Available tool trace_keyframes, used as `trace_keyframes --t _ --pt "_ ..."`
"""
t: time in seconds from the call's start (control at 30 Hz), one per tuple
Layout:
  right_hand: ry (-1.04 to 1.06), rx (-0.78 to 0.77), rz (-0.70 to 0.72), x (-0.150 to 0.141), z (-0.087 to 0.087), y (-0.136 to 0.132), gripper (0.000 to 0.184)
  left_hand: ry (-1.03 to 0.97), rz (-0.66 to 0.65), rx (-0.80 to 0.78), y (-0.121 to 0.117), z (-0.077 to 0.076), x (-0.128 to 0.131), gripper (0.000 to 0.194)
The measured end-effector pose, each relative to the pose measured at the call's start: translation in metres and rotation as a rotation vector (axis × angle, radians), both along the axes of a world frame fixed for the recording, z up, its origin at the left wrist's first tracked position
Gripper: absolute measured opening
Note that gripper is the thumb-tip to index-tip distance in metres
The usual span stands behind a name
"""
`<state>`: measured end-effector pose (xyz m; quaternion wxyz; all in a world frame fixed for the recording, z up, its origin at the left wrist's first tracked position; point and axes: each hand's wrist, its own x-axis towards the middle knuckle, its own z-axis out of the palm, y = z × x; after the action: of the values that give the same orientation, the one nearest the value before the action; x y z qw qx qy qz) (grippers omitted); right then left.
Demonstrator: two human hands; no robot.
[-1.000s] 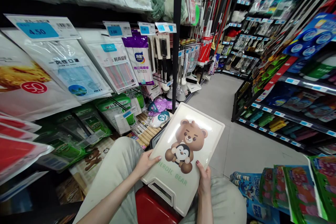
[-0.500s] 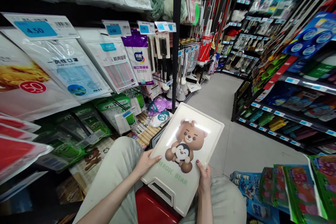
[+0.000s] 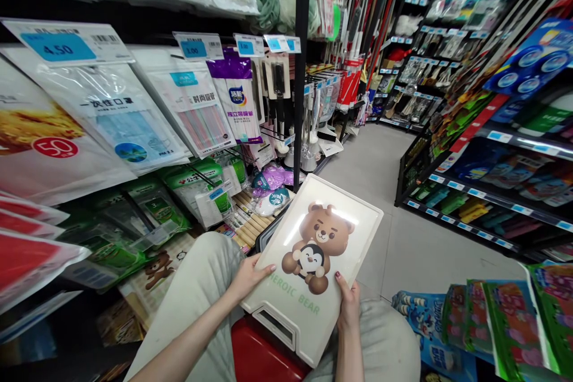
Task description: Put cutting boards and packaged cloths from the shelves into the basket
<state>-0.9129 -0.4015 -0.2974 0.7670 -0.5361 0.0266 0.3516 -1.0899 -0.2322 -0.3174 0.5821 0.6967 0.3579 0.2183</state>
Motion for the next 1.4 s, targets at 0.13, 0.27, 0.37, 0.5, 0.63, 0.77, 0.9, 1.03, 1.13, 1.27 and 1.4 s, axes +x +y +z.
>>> trace_keyframes --t 0.13,0.27,0.37,0.5,0.63,0.77,0.9,1.03,1.13,1.27,1.4 --pt "0.012 0.017 0.002 0.0002 -0.0011 0.0002 0.040 0.004 0.001 -0.004 0.0006 0.0003 0.0003 0.037" --pt "0.005 0.013 -0.004 0.0003 -0.0026 -0.0003 0.043 0.005 -0.001 0.004 0.0007 0.0004 0.0005 0.036" --pt "-0.012 0.000 -0.003 0.0005 -0.0034 -0.0010 0.045 0.001 -0.003 0.002 0.0004 0.0007 0.0005 0.036" --pt "-0.009 0.010 0.003 0.0007 -0.0036 -0.0015 0.044 -0.013 -0.006 -0.008 0.0002 0.0003 0.0002 0.037" --pt "0.000 0.009 -0.005 0.0002 -0.0030 -0.0010 0.042 -0.011 -0.004 -0.002 0.0005 -0.0009 -0.0001 0.038" --pt "0.014 0.013 -0.019 -0.0003 -0.0019 0.0001 0.042 -0.013 -0.007 0.007 0.0009 -0.0014 -0.0002 0.039" --pt "0.012 0.006 -0.021 0.0000 -0.0016 0.0006 0.041 -0.013 -0.008 0.003 0.0010 -0.0017 -0.0001 0.038" --pt "-0.006 -0.001 -0.017 0.0002 -0.0024 0.0005 0.041 -0.006 -0.005 0.009 0.0008 -0.0026 0.0000 0.040" --pt "-0.019 -0.015 -0.013 0.0003 -0.0029 0.0001 0.042 -0.004 0.008 0.006 0.0005 -0.0034 0.0003 0.040" --pt "-0.016 -0.008 -0.004 0.0005 -0.0032 -0.0008 0.041 -0.015 0.010 0.004 0.0001 -0.0033 0.0007 0.039" --pt "-0.009 0.013 -0.014 0.0006 -0.0039 -0.0014 0.040 -0.029 0.008 -0.013 0.0001 -0.0027 0.0010 0.038"
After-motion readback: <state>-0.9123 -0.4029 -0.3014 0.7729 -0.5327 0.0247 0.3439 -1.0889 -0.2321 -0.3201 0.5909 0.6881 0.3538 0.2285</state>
